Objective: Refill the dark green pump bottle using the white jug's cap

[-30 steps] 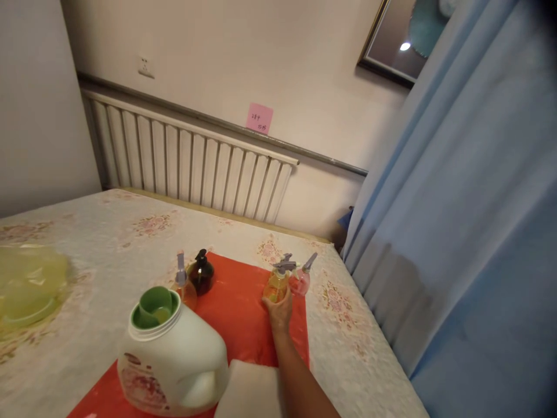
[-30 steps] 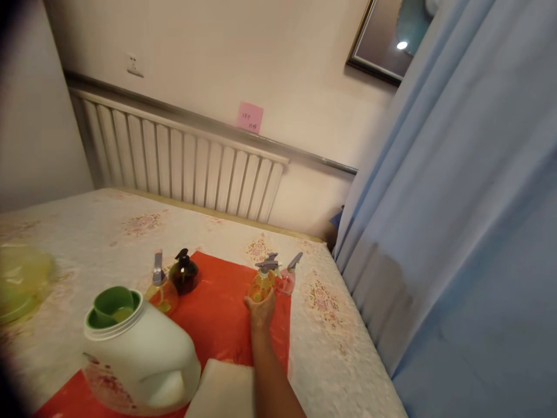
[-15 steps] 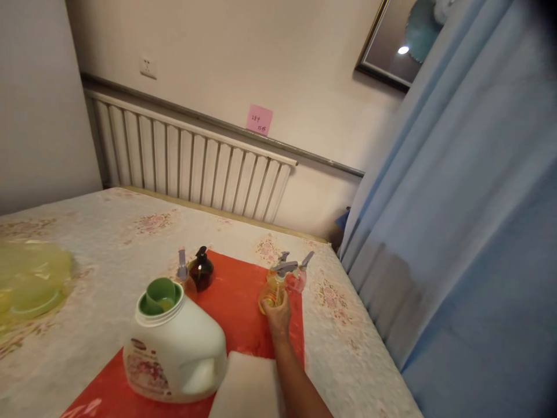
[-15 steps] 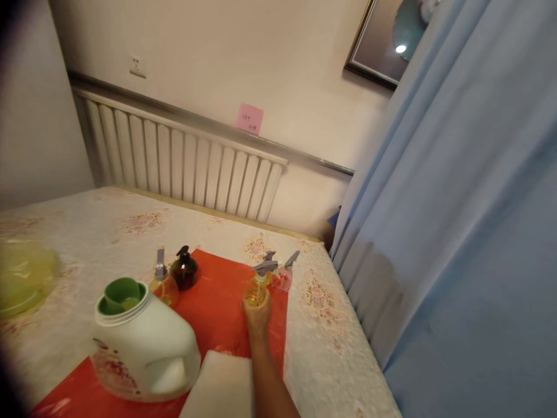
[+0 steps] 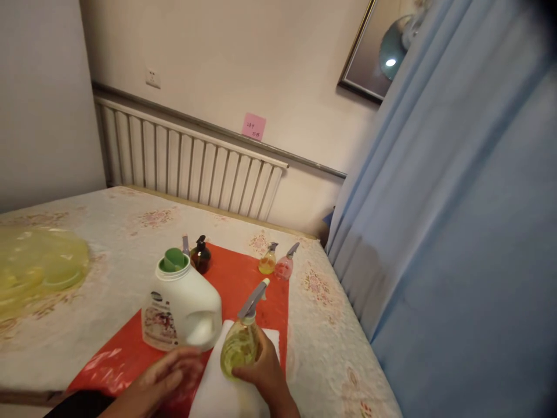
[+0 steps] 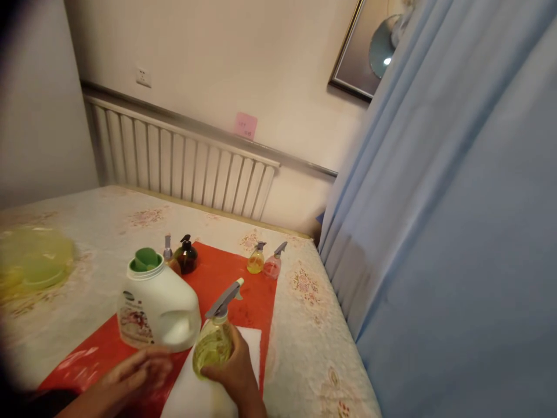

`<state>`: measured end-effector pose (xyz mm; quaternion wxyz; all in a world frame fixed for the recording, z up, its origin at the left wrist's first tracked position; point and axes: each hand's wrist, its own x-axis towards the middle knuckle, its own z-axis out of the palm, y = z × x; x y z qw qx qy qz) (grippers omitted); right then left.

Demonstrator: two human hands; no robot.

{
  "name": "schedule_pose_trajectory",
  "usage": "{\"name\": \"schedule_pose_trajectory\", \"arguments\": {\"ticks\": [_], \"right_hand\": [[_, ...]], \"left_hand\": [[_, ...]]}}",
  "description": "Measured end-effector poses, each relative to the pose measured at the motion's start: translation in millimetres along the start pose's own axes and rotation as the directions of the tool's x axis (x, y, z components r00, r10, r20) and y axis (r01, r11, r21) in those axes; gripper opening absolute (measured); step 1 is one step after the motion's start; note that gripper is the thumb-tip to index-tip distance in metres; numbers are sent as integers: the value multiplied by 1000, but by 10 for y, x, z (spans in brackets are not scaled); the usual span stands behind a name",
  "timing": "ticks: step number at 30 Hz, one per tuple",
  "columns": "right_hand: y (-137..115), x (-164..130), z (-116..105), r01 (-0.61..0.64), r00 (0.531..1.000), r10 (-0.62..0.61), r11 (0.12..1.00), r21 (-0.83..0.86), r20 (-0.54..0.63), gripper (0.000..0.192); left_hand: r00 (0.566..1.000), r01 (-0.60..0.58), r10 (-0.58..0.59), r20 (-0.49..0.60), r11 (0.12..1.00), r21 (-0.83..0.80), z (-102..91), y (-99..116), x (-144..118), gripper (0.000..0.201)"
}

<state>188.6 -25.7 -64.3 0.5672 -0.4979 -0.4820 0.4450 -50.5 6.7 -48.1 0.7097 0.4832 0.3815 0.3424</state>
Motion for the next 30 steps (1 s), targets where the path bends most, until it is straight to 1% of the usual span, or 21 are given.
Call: {"name": "schedule_pose_trajectory", "arguments": {"ticks": [1,2,4,6,9,12,15,17,19,21,24,27,30], "right_hand": [[-27,-84,27,4,999,-5,1000,22,47,79],[-52,-162,53,8,997,-11,999,38,82,79],[-90,-298,97,14,991,-20,999,50,133,81],[-116,-407,131,9,983,-17,999,45,185,80],[-147,-520,167,-25,966,18,999,25,258,78],[-166,-580,178,-52,957,40,998,35,288,79],[-124,-611,154,-46,954,30,998,45,300,85],[-60,-633,127,-48,962,45,999,6,268,89],[5,-659,105,-56,972,62,998,-35,225,91],[44,-690,96,-53,977,61,998,-40,204,90],[52,-730,103,-41,974,38,999,7,223,87],[34,-753,108,-45,978,43,999,4,205,85],[1,-759,105,-56,982,53,998,11,182,82]], "left_hand": [[999,-33,33,13,999,-11,49,20,61,46],[994,-100,101,50,995,-16,102,46,111,52],[969,-210,210,128,978,-13,217,106,174,56],[950,-239,230,212,971,17,332,158,194,55],[936,-217,188,296,974,69,465,204,174,52],[928,-183,139,345,978,96,533,225,125,46],[909,-139,111,402,989,41,563,233,70,42],[901,-104,92,424,995,5,581,229,41,42],[906,-83,77,415,997,-4,606,221,23,41],[917,-92,83,390,996,4,641,211,16,40],[927,-121,110,360,993,10,708,183,30,40],[941,-196,189,282,981,-3,785,118,63,33],[942,-282,275,191,959,9,846,61,78,30]]}}
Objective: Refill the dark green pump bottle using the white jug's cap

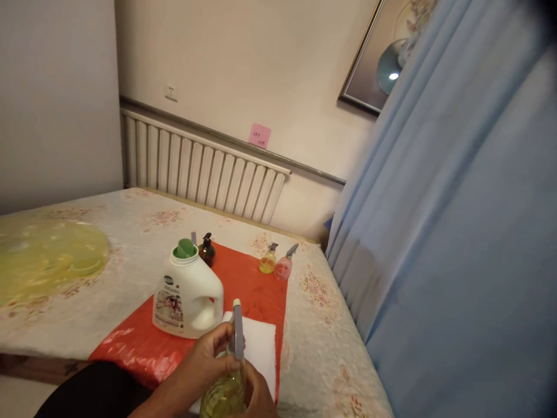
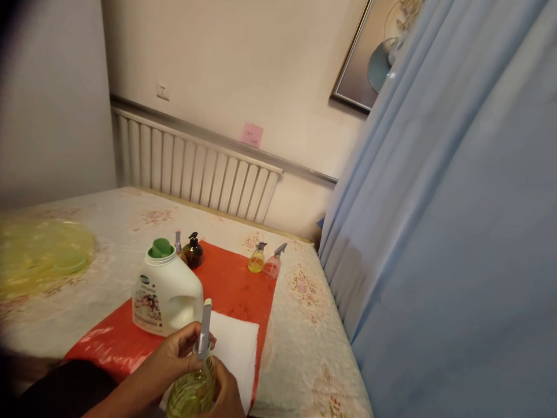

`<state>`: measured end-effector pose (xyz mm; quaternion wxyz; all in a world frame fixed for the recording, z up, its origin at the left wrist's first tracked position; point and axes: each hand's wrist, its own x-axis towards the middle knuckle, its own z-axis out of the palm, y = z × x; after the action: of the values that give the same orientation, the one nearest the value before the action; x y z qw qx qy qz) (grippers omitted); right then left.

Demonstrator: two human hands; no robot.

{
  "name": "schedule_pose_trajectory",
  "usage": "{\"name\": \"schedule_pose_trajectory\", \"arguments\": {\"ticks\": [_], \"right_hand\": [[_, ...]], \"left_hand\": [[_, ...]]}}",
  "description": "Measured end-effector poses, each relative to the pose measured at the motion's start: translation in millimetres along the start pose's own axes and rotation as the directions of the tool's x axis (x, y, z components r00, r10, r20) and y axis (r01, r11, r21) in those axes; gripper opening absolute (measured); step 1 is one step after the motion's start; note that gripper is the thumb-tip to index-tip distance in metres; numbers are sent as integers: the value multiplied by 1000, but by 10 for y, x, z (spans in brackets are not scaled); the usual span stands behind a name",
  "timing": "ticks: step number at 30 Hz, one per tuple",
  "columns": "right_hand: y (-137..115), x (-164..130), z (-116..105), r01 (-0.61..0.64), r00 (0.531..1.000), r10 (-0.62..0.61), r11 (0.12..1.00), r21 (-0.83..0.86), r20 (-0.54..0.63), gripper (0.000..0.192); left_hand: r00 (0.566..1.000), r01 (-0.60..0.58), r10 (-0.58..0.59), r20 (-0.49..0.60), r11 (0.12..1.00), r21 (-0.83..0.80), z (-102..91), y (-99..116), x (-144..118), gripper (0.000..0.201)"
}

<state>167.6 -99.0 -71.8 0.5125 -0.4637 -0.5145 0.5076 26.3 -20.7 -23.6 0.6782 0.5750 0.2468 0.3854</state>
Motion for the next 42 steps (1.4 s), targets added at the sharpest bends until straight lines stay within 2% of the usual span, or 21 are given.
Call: {"name": "schedule_pose_trajectory", "arguments": {"ticks": [2,8,11,17,20,22,26,28,31,37,39,42], "right_hand": [[-35,-1,-3,24,999,-26,999,44,30,79],[-100,-17,-18,41,997,-46,996,74,62,82],[-78,-32,-24,46,998,-49,996,72,44,81],[-39,-40,-37,49,998,-52,996,69,41,83],[-59,-44,-38,37,999,-39,998,48,34,81],[-81,-46,-37,30,999,-31,998,47,32,78],[-98,-46,-36,19,999,-22,997,74,37,77],[-76,-45,-35,6,1000,-7,998,61,22,74],[-29,-46,-32,7,1000,-7,999,34,3,70],[-69,-61,-26,25,1000,-26,999,42,10,74],[-107,-69,-23,38,999,-40,998,51,28,74],[-124,-76,-20,53,998,-55,997,57,30,74]], "left_hand": [[1000,-2,2,1,1000,13,14,7,-15,30],[977,91,-83,196,995,-31,-71,129,-94,39],[981,96,-86,176,994,-52,-78,105,-87,34],[999,45,-39,36,987,-156,44,-40,-22,34],[999,3,-7,-41,995,-98,69,-57,-16,36],[1000,14,-16,-23,998,-65,47,-38,-28,34],[990,79,-72,122,995,-58,-50,18,-72,40],[983,123,-112,146,990,-67,-84,21,-84,42],[985,125,-116,127,990,-68,-79,-21,-72,39],[1000,11,-11,-2,995,-94,35,-144,0,35],[1000,-9,9,0,996,-88,38,-139,2,36],[998,3,-2,68,1000,-18,-16,-74,-32,35]]}}
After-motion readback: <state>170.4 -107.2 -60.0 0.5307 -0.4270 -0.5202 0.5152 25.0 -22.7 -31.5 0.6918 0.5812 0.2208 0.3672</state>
